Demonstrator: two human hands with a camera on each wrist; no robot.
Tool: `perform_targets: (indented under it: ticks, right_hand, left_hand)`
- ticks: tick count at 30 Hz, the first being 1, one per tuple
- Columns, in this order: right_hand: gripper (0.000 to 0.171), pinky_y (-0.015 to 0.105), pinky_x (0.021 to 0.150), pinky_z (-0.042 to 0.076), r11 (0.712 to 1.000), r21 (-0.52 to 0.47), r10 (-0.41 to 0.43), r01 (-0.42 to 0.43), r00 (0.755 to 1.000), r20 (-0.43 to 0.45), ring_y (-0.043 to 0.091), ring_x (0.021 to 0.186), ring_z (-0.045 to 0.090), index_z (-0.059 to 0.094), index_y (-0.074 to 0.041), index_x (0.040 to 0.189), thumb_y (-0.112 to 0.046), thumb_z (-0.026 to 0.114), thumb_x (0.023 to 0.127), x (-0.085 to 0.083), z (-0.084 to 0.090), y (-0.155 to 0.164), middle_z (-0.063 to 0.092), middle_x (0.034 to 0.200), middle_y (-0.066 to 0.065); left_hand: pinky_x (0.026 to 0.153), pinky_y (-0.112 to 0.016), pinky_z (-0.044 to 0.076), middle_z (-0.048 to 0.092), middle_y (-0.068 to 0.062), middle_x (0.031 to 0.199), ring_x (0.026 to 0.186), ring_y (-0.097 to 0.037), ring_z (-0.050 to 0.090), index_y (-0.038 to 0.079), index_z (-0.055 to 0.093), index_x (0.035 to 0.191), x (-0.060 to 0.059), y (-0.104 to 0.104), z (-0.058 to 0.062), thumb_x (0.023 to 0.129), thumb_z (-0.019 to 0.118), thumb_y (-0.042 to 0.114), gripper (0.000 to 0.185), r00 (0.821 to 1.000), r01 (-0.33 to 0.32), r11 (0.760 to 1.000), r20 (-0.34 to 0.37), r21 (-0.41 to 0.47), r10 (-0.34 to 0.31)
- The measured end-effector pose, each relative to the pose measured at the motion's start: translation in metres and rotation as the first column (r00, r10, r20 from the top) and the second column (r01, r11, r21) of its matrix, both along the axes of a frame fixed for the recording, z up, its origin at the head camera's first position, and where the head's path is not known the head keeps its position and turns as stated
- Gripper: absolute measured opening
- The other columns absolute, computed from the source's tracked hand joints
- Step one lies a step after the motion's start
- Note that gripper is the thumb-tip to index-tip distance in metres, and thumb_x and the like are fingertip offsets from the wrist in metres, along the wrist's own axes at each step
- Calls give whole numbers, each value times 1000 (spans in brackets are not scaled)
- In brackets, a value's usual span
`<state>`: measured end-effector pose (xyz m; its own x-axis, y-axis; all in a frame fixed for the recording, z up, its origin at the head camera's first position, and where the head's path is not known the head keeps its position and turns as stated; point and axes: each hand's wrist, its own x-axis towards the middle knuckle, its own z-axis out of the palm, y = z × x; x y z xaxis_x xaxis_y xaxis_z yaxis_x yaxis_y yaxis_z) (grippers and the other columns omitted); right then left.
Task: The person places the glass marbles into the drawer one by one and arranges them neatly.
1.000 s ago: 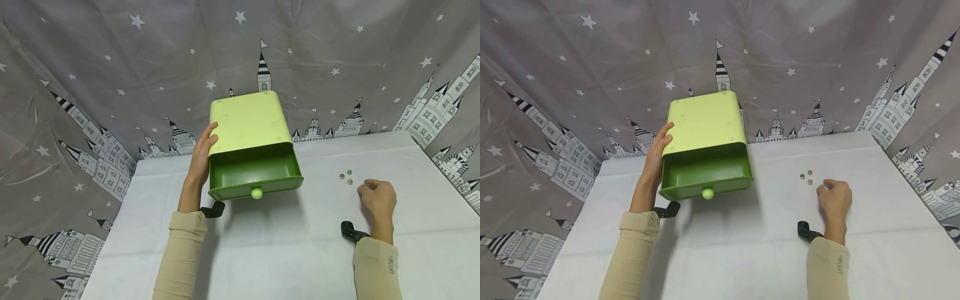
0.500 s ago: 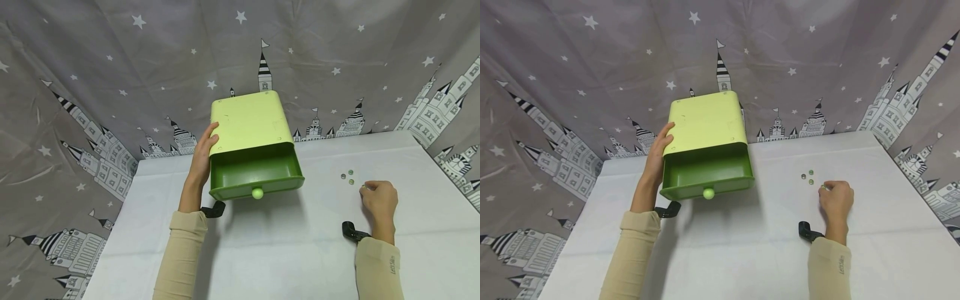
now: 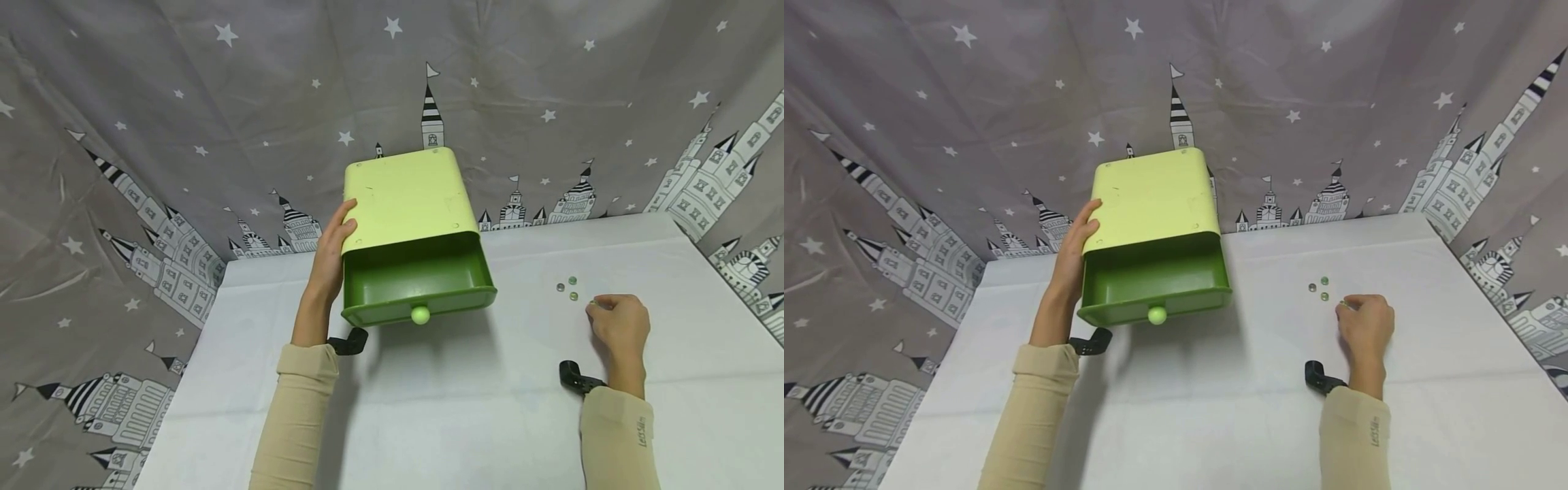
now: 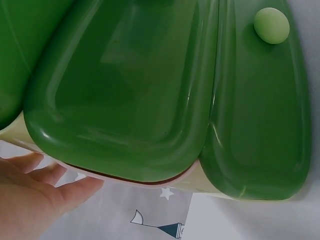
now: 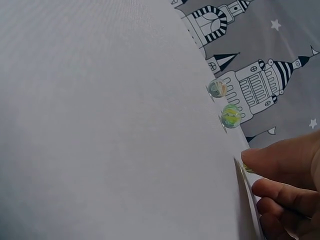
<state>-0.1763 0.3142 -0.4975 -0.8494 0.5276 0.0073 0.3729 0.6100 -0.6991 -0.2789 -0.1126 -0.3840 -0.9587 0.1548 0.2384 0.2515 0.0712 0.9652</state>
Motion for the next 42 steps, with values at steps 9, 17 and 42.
perform_targets:
  ticks: [9,17,42]
  right_hand:
    - [32,59,99,35,1000,-24,7,-6,1000,13,52,117,49,66,15,112,-7,62,90,0,0,1,61,117,34]
    - [36,60,102,33,999,-52,12,-9,999,44,53,122,45,64,15,117,-10,59,91,0,2,4,56,125,35]
    - [31,23,66,40,990,-142,-26,4,988,-153,18,83,56,70,8,114,-14,64,93,0,23,-18,68,106,25]
  left_hand:
    - [116,-44,10,27,6,159,145,-9,16,17,40,152,0,0,0,103,43,30,51,1000,-5,1000,3,3,5]
    - [116,-45,11,26,6,159,146,-10,16,18,40,152,0,2,1,103,44,32,52,1000,-5,1000,9,1,5]
    - [116,-43,11,29,7,158,145,-8,18,17,41,152,0,0,0,103,44,31,51,1000,-13,1000,2,1,13]
